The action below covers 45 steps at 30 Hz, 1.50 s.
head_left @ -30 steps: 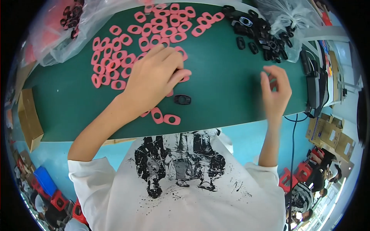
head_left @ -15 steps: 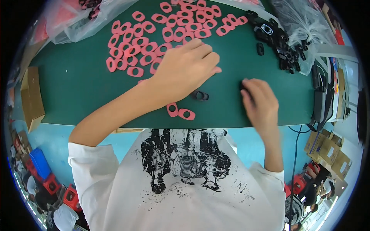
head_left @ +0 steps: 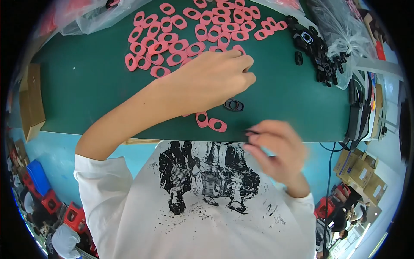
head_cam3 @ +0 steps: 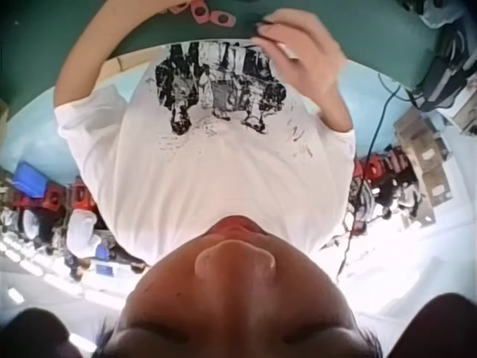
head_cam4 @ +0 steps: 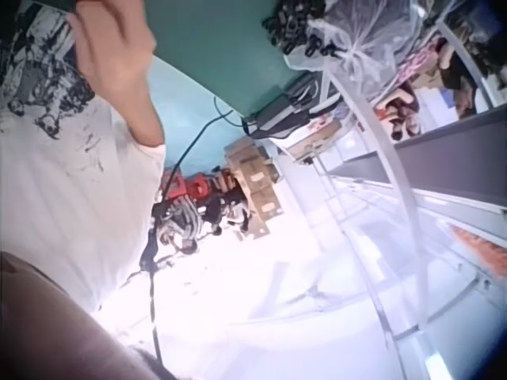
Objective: The person assembles small pink rings onto black plastic connector components by hand at a factory workbench.
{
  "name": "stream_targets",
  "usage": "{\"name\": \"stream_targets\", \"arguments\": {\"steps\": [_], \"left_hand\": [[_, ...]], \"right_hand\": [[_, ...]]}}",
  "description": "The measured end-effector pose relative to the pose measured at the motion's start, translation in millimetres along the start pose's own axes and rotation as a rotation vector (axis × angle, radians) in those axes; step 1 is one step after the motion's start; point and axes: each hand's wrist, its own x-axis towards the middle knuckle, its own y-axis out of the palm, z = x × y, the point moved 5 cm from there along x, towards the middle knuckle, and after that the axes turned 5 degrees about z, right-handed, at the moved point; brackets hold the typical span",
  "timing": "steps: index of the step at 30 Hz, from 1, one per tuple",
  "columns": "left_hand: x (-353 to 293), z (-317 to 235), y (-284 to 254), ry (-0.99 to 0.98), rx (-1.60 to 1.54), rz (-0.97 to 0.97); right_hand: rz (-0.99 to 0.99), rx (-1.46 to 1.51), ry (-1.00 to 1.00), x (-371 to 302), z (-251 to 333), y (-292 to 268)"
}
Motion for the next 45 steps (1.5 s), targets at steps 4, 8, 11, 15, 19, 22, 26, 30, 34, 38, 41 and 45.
{"name": "stream_targets", "arguments": {"steps": [4,8,11,15,19,22,26,30,34,38,41,45], "left_hand": [[6,-3,1,0.009,-0.011,0.004],[2,-4,1,-0.023,0.027,-0.016],[0,-4,-1,-0.019,0.025,-0.044],[-5,-2,1,-0.044,0.014,-0.050],[-7,-5,0,-0.035,-0.016,-0.063],[-6,-3,3,-0.039,-0.038,-0.042],[6,-2,1,0.030,-0.057,-0.155],[17,-1,7,-0.008,-0.005,-0.016],[20,-3,3,-0.003,-0.031,0.016],[22,3,3,-0.004,-0.053,-0.012],[25,3,1,-0.020,-0.076,0.008],[29,6,2,0.035,-0.091,0.043]], "right_hand": [[-0.221,-0.007,-0.170,-1,-5,44],[-0.179,-0.115,-0.139,1,-4,50],[-0.185,-0.117,-0.134,2,-1,54],[-0.162,-0.133,-0.076,0,1,55],[-0.150,-0.150,-0.070,1,2,51],[-0.129,-0.129,-0.054,-1,-3,52],[-0.149,-0.104,-0.072,-14,-7,18],[-0.205,-0.235,-0.012,-22,-33,10],[-0.181,-0.201,0.009,-21,-39,11],[-0.190,-0.124,0.021,-21,-43,9],[-0.264,-0.141,0.020,-22,-31,1],[-0.176,-0.245,0.067,-19,-52,6]]}}
